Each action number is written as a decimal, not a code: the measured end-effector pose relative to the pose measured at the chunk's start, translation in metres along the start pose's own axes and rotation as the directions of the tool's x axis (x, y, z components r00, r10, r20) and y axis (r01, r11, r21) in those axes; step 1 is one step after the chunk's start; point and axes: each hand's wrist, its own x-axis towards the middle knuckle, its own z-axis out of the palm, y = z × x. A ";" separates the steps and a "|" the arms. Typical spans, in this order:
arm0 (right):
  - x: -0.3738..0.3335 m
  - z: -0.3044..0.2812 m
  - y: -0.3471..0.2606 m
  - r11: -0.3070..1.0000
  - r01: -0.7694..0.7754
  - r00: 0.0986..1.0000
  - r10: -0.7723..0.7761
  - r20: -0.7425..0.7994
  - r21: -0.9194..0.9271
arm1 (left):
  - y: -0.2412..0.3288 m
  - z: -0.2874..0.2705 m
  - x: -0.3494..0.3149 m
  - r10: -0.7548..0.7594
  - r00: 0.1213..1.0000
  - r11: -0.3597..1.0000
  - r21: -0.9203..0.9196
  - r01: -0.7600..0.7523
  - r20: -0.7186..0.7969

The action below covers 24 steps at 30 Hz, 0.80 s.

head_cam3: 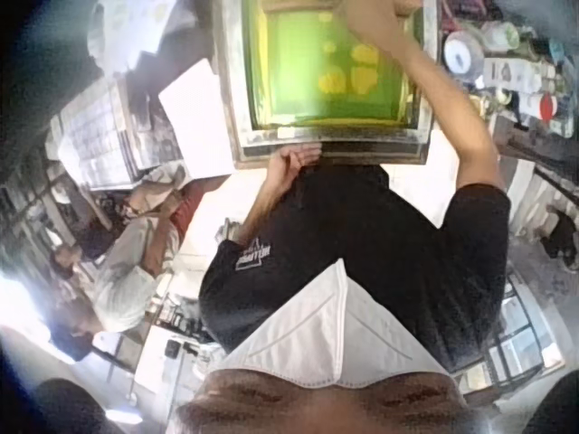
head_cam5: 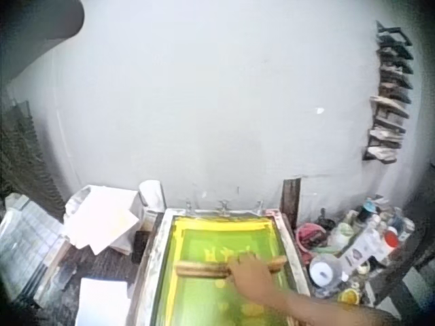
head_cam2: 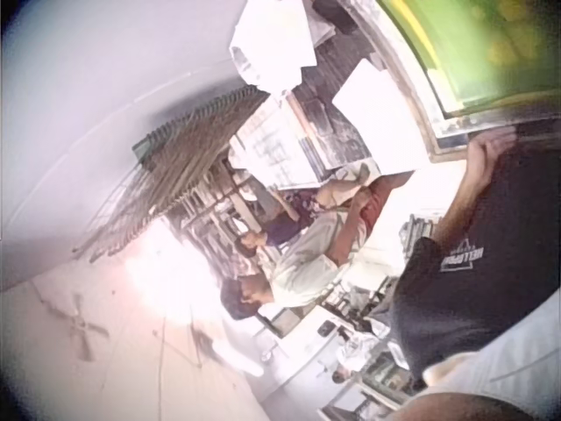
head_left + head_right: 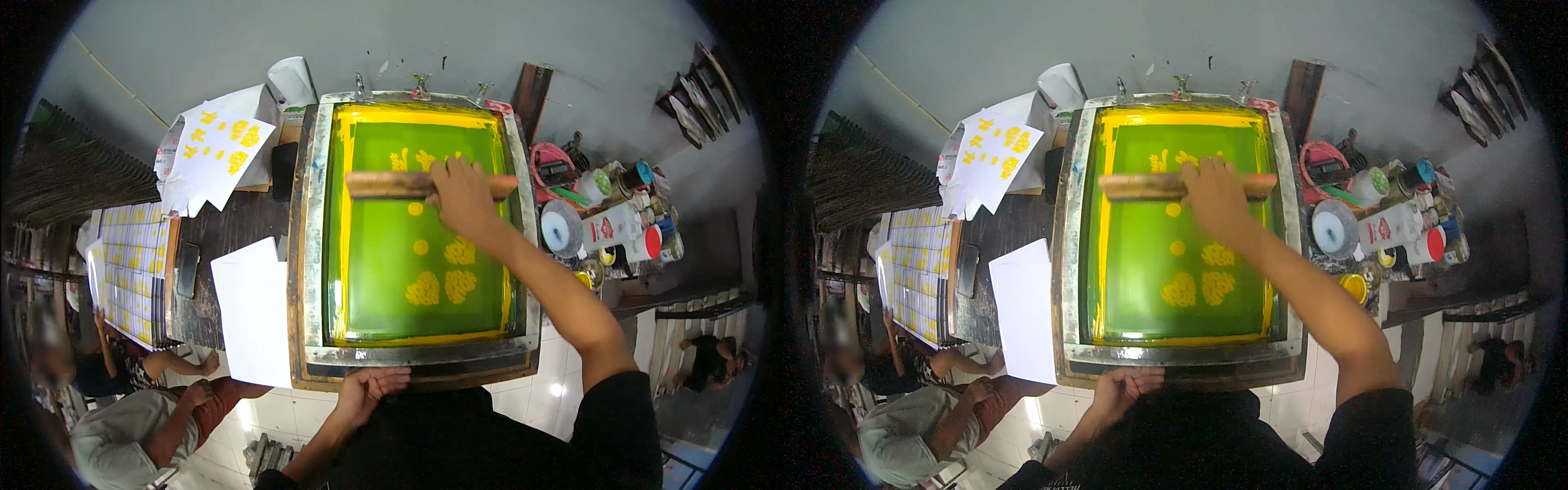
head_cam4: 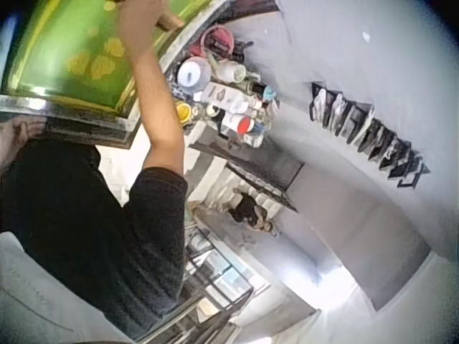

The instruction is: The person performs manual screen printing by placing sheets of paper on a vacuum bed, lowering a screen, and using a squeegee to apply yellow ink; the person then lifts the screen and hands the completed print to an assistant.

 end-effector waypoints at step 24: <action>0.101 0.007 0.077 0.995 -0.087 0.983 0.078 0.164 0.045 | -0.004 0.001 -0.003 0.172 0.981 0.979 -0.128 -0.160 0.092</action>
